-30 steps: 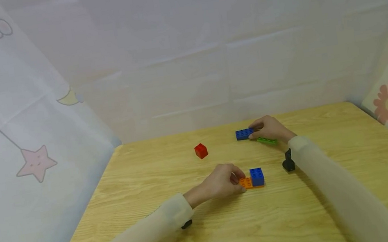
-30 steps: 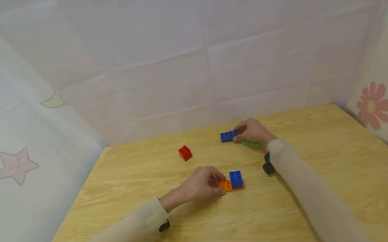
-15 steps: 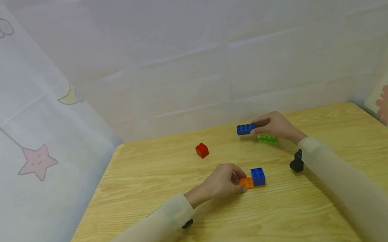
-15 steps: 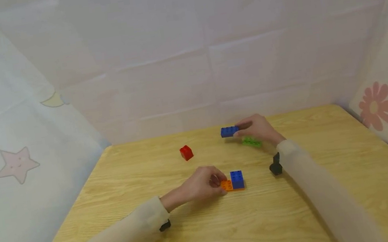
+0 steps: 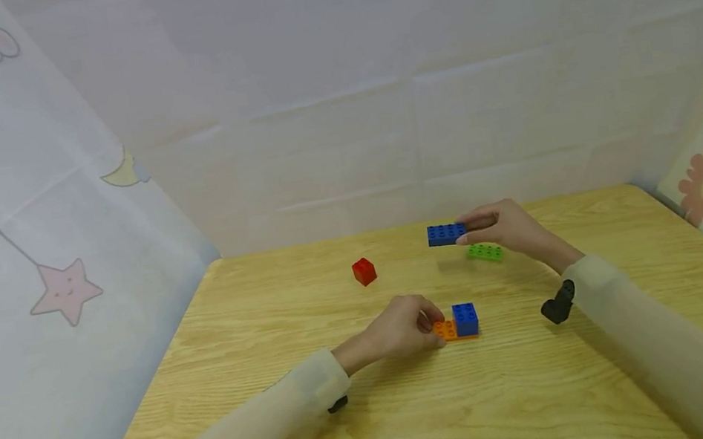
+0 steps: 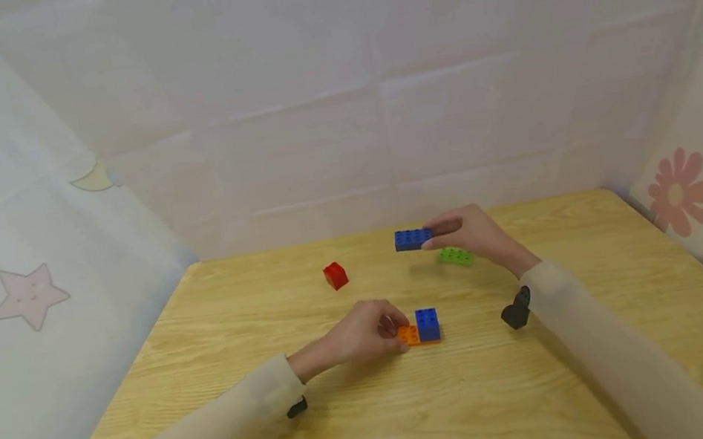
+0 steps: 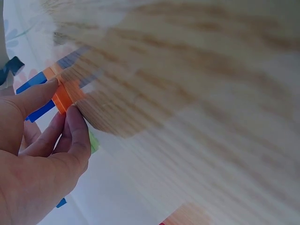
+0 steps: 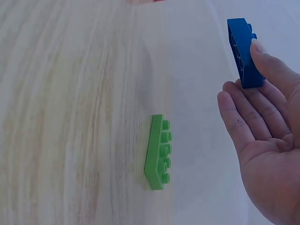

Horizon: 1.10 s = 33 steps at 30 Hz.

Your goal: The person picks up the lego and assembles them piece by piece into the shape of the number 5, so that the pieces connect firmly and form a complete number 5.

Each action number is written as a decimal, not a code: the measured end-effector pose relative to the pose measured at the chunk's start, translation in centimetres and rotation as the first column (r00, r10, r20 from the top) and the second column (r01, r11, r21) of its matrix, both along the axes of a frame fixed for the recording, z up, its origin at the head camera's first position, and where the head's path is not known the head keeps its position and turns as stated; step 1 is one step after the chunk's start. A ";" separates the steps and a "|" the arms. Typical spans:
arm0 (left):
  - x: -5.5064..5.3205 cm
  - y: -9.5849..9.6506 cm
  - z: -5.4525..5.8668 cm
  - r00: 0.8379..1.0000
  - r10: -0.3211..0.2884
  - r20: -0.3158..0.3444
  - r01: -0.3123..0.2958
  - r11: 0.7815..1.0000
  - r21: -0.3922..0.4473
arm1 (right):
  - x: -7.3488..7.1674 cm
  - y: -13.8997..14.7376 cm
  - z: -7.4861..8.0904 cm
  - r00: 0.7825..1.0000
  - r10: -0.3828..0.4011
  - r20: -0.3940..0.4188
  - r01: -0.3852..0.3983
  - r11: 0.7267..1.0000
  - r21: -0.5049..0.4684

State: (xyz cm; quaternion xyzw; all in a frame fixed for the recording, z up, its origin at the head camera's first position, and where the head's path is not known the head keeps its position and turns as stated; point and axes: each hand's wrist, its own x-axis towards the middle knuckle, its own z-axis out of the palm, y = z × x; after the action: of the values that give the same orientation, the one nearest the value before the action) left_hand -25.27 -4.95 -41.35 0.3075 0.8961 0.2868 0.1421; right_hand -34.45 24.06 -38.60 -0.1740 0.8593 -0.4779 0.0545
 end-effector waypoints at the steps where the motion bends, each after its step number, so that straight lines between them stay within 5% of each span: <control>1: 0.0 0.0 0.0 1.000 0.002 0.002 -0.002 1.000 0.001 | 0.3 0.0 0.1 1.000 0.001 0.002 -0.001 1.000 -0.003; 21: 0.5 -0.9 0.3 1.000 0.005 0.017 -0.005 0.998 0.055 | 7.2 -1.4 0.8 0.997 0.073 -0.002 -0.073 0.997 -0.018; 33: 0.6 -1.1 0.5 1.000 -0.007 0.017 0.007 0.999 0.048 | 9.5 -1.5 -0.1 0.995 0.102 -0.002 -0.102 0.994 -0.044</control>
State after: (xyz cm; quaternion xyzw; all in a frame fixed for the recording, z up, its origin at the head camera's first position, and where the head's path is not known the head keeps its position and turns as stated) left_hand -24.63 -6.05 -40.90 0.3115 0.8866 0.3105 0.1432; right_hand -25.00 22.57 -38.69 -0.2186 0.8385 -0.4934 0.0750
